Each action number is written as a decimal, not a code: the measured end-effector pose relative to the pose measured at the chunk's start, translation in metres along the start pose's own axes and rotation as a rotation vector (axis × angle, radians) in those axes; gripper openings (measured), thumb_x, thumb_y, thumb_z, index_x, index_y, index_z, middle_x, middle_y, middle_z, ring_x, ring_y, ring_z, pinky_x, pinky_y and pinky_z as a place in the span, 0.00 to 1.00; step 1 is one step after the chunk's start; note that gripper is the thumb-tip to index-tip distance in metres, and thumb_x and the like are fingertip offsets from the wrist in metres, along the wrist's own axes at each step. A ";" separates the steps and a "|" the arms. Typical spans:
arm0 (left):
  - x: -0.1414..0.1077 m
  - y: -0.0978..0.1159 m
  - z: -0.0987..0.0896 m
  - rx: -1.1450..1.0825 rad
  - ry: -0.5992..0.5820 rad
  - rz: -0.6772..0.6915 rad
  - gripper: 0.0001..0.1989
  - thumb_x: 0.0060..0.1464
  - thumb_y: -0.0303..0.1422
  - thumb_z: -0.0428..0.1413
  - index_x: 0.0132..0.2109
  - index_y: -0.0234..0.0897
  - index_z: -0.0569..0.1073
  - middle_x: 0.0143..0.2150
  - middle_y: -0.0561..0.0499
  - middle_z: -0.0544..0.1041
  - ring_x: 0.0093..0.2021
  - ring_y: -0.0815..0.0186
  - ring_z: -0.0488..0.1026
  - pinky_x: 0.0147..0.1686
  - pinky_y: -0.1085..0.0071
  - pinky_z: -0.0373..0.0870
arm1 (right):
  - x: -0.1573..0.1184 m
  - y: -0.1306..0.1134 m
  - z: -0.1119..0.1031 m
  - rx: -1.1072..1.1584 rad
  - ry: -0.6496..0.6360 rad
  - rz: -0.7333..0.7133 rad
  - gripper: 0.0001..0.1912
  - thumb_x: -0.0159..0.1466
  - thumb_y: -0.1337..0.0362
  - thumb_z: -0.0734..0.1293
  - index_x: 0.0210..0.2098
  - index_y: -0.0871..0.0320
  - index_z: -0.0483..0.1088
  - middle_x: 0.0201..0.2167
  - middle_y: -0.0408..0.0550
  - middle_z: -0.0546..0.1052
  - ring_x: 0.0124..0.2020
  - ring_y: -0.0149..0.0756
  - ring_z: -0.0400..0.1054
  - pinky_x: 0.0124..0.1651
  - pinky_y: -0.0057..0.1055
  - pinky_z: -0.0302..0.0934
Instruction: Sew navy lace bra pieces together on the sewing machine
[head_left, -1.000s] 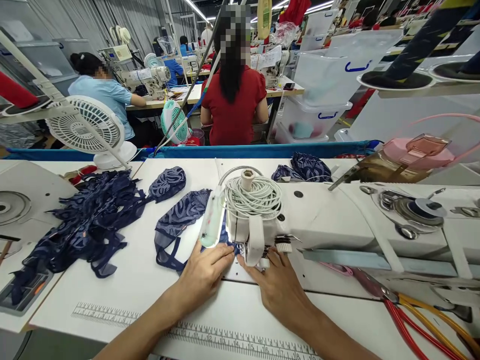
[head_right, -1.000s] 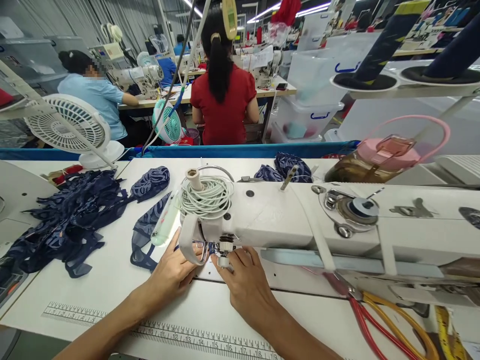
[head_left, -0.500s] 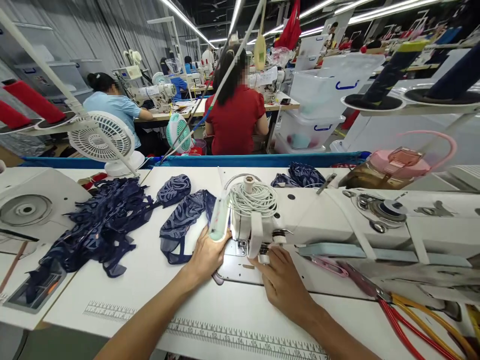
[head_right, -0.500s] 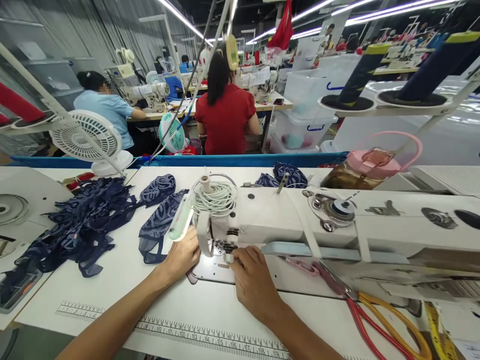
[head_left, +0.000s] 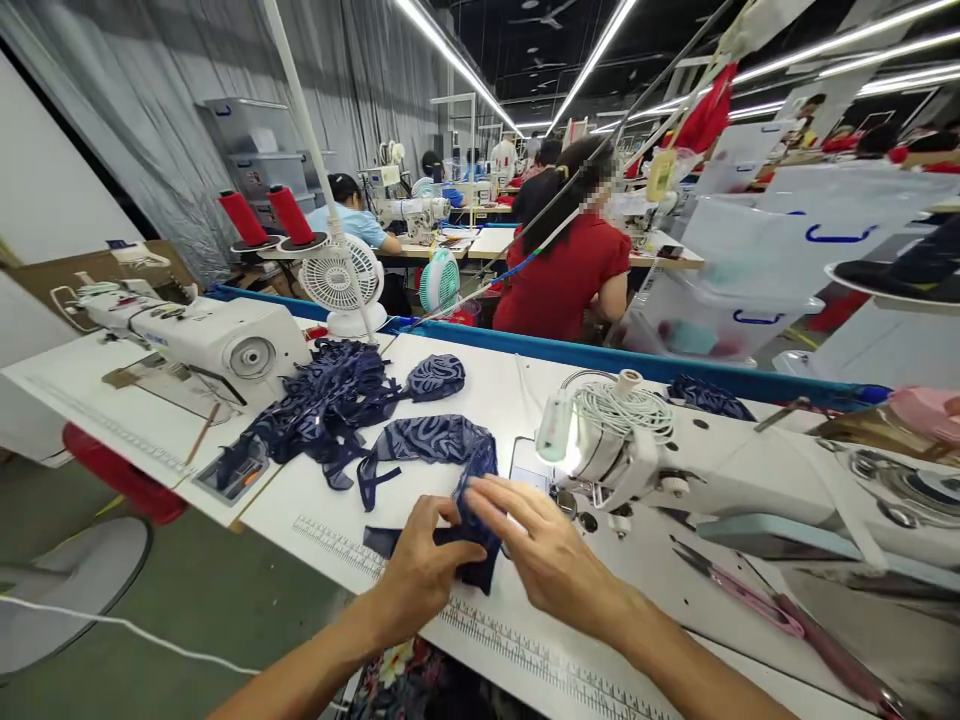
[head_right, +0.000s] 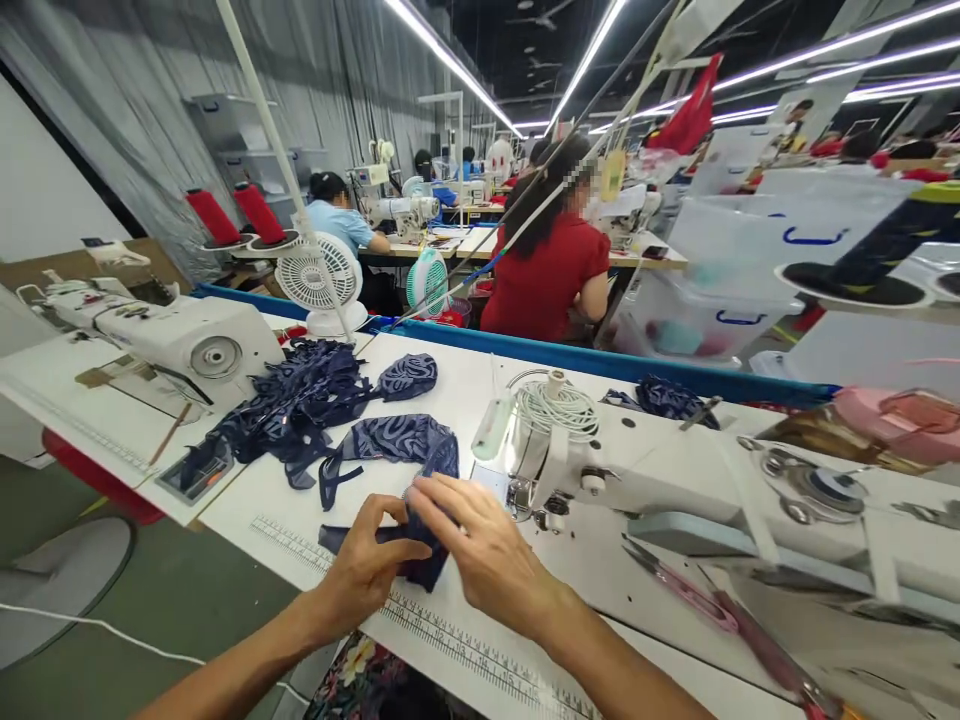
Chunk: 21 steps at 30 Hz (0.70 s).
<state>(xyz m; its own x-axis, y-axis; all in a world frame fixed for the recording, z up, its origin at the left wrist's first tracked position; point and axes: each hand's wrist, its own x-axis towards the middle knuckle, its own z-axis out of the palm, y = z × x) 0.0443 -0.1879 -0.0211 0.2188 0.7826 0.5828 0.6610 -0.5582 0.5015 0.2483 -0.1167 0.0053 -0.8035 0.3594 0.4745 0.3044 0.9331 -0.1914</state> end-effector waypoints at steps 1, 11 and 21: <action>-0.003 0.007 -0.001 -0.070 0.040 -0.065 0.19 0.58 0.19 0.45 0.44 0.43 0.76 0.43 0.46 0.66 0.47 0.62 0.68 0.44 0.63 0.72 | 0.018 -0.003 0.002 0.053 -0.057 -0.062 0.33 0.60 0.78 0.56 0.64 0.59 0.54 0.55 0.56 0.68 0.59 0.44 0.58 0.62 0.48 0.52; -0.046 0.001 -0.080 0.301 0.105 -0.150 0.16 0.58 0.28 0.50 0.51 0.46 0.72 0.43 0.51 0.80 0.46 0.58 0.76 0.47 0.63 0.73 | 0.039 -0.028 -0.003 0.525 0.157 0.203 0.12 0.52 0.74 0.63 0.35 0.58 0.70 0.31 0.44 0.70 0.31 0.32 0.62 0.32 0.29 0.57; 0.100 0.006 0.011 0.627 -0.209 0.130 0.12 0.53 0.18 0.49 0.35 0.37 0.73 0.31 0.50 0.74 0.39 0.58 0.71 0.57 0.41 0.56 | -0.039 -0.043 0.012 0.896 -0.084 1.034 0.18 0.60 0.60 0.67 0.49 0.59 0.66 0.30 0.44 0.74 0.25 0.34 0.68 0.28 0.30 0.64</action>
<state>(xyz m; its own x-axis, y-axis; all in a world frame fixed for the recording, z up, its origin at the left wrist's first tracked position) 0.0780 -0.1099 0.0335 0.4178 0.7919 0.4453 0.8976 -0.4357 -0.0672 0.2607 -0.1712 -0.0153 -0.4521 0.8502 -0.2698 0.3728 -0.0946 -0.9231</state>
